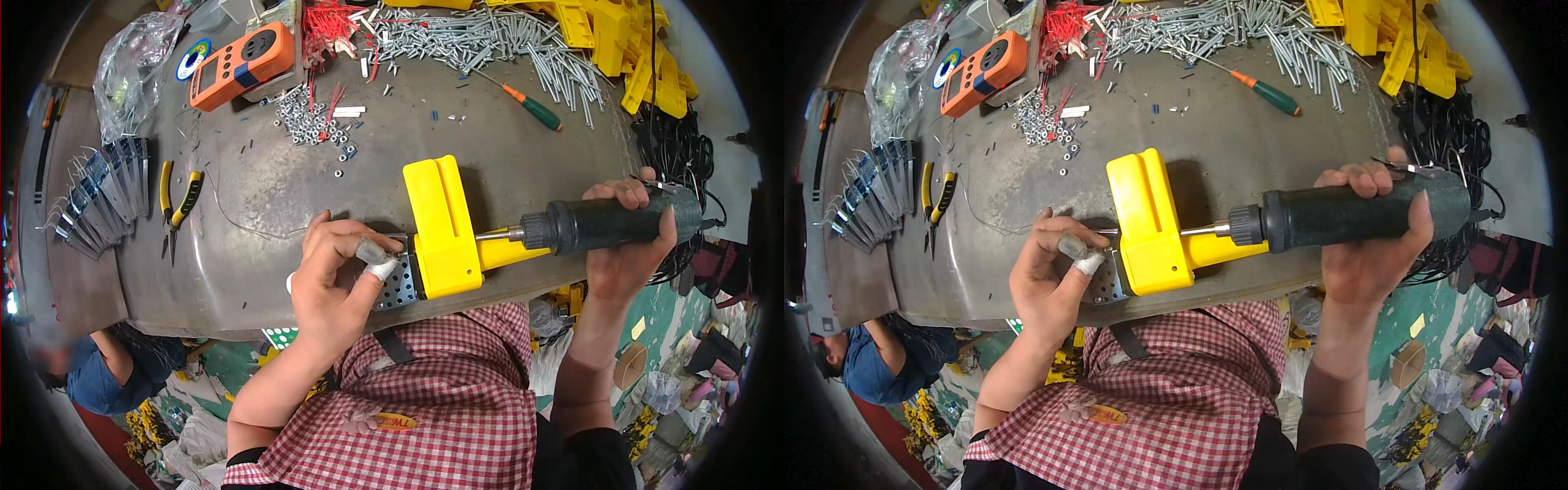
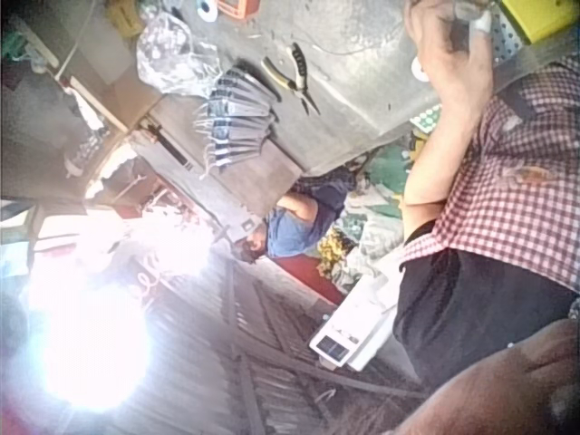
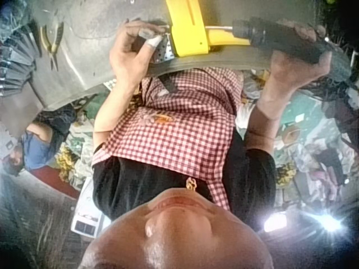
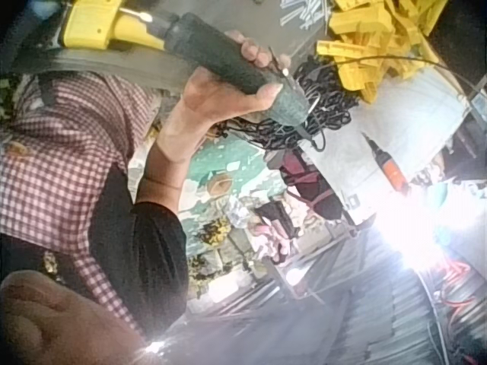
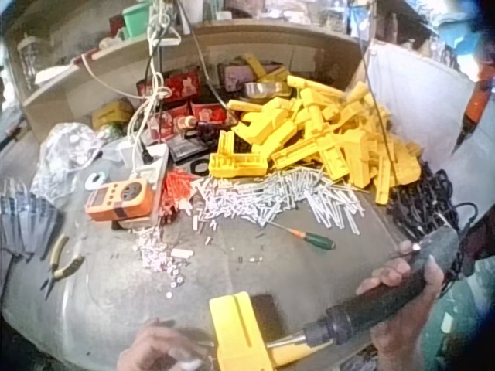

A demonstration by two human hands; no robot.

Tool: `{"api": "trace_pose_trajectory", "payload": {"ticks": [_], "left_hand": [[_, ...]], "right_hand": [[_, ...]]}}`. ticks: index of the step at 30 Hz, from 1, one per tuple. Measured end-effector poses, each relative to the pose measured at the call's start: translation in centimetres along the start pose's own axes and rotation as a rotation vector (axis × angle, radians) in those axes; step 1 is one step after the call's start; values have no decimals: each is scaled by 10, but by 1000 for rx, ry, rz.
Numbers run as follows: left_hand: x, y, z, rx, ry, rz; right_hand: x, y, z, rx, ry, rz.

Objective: Assembling a yellow plastic electronic housing with wiring, screws, and a metal plate using an electric screwdriver and soldering iron.

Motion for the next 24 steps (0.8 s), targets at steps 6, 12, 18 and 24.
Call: {"api": "trace_pose_trajectory", "payload": {"ticks": [6,12,18,24], "left_hand": [[2,-2,0,-21,14,-5],[-2,4,2,-96,14,-63],[2,11,-12,-259,-137,-217],[1,13,-12,-266,-110,-253]], "right_hand": [[0,0,2,-39,13,7],[0,1,-8,3,-4,-1],[1,3,-13,40,4,8],[-2,3,-16,60,-13,17]]}}
Point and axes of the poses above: each hand's wrist, its own x-axis away from the middle knuckle, its own z-axis out of the back of the hand, y = z × x, the point moved 6 cm from there along -x, towards the middle knuckle, and after that the axes turned 6 degrees about x, right-handed, at the moved point
